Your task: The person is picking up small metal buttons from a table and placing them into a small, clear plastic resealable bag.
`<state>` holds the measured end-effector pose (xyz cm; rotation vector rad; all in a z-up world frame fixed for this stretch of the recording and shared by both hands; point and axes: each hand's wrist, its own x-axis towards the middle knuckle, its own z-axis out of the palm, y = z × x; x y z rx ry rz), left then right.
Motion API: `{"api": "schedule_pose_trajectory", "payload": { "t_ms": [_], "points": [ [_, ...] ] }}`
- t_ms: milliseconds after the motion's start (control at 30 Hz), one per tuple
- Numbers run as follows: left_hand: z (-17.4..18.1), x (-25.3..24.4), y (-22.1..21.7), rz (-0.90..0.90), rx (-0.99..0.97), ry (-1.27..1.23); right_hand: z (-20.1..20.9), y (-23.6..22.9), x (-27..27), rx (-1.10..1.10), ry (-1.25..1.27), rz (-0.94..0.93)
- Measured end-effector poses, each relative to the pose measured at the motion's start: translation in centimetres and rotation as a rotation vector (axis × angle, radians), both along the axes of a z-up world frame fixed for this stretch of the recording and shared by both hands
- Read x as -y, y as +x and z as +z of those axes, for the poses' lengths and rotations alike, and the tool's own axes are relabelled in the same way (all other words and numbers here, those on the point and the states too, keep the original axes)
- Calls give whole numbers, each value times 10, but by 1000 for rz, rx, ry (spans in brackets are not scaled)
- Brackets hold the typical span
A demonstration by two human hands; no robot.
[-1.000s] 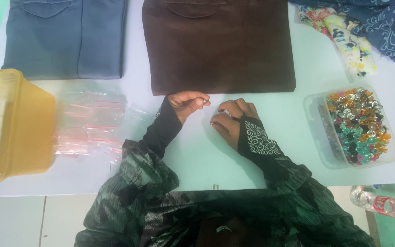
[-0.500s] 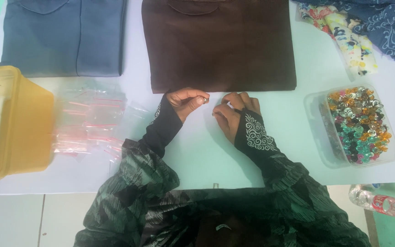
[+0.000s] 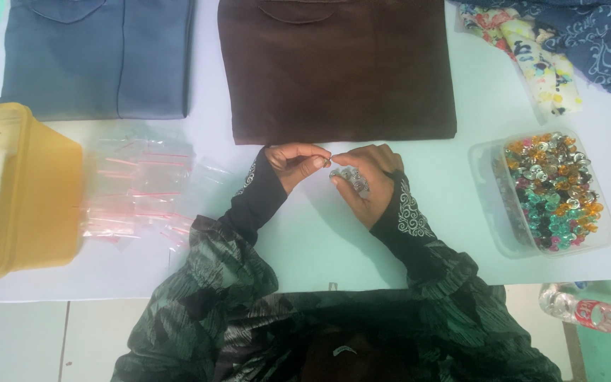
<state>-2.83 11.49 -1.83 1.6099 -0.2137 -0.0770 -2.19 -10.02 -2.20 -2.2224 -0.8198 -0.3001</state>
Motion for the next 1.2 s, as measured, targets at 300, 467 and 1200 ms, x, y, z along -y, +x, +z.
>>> {"api": "schedule_pose_trajectory", "payload": {
  "t_ms": [300, 467, 1200],
  "points": [
    [-22, 12, 4, -46, 35, 28, -16, 4, -3, 39, 151, 7],
    [-39, 9, 8, -16, 110, 58, -12, -1, 0, -33, 192, 22],
    [51, 273, 54, -356, 564, 669, 47, -15, 271, -4, -306, -630]
  ]
}}
